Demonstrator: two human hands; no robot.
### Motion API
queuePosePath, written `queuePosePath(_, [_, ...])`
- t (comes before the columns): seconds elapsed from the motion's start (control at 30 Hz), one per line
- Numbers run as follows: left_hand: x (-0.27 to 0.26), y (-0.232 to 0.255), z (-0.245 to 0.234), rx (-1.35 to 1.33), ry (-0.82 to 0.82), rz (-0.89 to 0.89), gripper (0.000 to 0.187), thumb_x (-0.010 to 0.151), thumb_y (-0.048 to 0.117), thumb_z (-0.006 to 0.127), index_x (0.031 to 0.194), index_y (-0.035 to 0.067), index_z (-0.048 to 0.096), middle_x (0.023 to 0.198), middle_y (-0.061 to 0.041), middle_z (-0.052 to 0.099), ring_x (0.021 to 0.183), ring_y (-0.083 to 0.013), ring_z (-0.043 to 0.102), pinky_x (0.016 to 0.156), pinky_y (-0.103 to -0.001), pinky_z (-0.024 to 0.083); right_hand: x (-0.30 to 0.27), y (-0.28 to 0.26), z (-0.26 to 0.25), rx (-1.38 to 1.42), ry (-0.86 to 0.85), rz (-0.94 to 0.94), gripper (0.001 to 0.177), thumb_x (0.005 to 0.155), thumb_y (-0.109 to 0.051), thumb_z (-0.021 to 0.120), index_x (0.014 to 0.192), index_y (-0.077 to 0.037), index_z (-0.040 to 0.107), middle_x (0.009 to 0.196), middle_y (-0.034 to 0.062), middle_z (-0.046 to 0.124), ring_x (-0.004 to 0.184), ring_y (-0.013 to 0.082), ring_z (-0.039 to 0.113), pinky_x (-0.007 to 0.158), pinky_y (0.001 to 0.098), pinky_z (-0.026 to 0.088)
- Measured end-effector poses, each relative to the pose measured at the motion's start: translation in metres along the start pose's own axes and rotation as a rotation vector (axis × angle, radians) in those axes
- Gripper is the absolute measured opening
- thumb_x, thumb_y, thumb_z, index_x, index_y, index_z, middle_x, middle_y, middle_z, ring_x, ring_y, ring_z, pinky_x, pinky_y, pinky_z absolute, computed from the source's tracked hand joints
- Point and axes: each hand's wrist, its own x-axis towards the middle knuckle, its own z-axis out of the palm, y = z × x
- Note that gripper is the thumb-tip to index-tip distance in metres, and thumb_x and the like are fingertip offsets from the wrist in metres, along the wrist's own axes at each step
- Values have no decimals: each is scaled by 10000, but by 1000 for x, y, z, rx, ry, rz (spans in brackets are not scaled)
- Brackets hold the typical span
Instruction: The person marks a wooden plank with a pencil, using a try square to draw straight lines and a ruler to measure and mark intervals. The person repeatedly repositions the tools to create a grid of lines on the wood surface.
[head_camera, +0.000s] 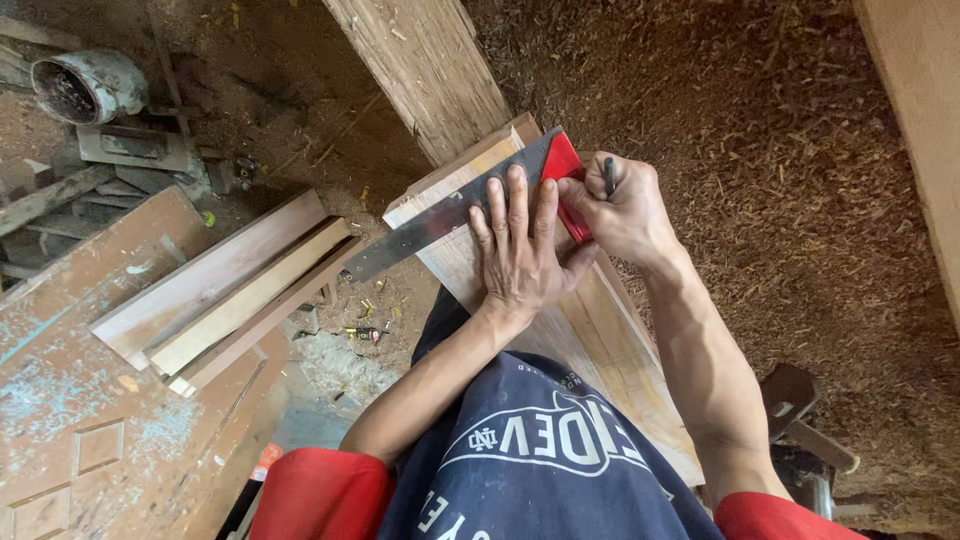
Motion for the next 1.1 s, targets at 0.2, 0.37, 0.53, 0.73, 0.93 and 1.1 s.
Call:
queuePosePath(0.2, [-1, -2, 6, -19, -7, 13, 1004, 988, 699, 598, 1648, 41, 224, 1695, -317, 154, 1589, -499, 103, 1239, -703, -33, 1, -6, -2, -88, 7, 22, 523, 943, -65, 765, 657, -126, 332, 638, -54, 488, 604, 33, 405, 469, 239, 371])
queuePosePath(0.37, [-3, -2, 6, 30, 2, 12, 1003, 996, 707, 591, 1661, 55, 218, 1711, -290, 147, 1605, -472, 69, 1206, -730, -118, 0, -13, -2, -132, 5, 58, 530, 966, -79, 767, 666, -124, 333, 633, -29, 452, 602, 57, 385, 475, 259, 353])
queuePosePath(0.53, [-3, 1, 6, 27, 12, -17, 1015, 962, 736, 594, 1669, 109, 224, 1728, -219, 150, 1606, -425, 46, 1132, -771, -164, -2, -19, -11, -194, 20, -11, 362, 992, -161, 682, 735, -112, 432, 869, 35, 603, 726, 97, 541, 597, 268, 484])
queuePosePath(0.73, [-5, -1, 3, -42, 48, -61, 979, 911, 766, 581, 1655, 200, 292, 1740, -87, 107, 1610, -363, 5, 1120, -824, -91, -9, -41, -27, -5, 104, -374, 269, 1172, -309, 527, 1101, -50, 508, 1075, 102, 591, 805, 160, 570, 711, 301, 554])
queuePosePath(0.93, [-4, -3, -35, 61, -282, -121, 857, 840, 802, 545, 1424, 177, 602, 1649, -83, 360, 1548, -366, 118, 1087, -865, 56, -14, -83, 61, -210, -331, -247, 137, 1077, -126, 629, 1121, 1, 604, 1027, 129, 720, 865, 166, 686, 724, 325, 612])
queuePosePath(1.1, [-4, -6, -59, 111, -548, -83, 887, 837, 802, 547, 1478, 189, 517, 1663, -75, 264, 1558, -366, 79, 1095, -874, 80, -9, -88, 119, -275, -339, -193, 137, 1032, -76, 671, 1126, 19, 644, 974, 139, 760, 756, 173, 695, 663, 333, 596])
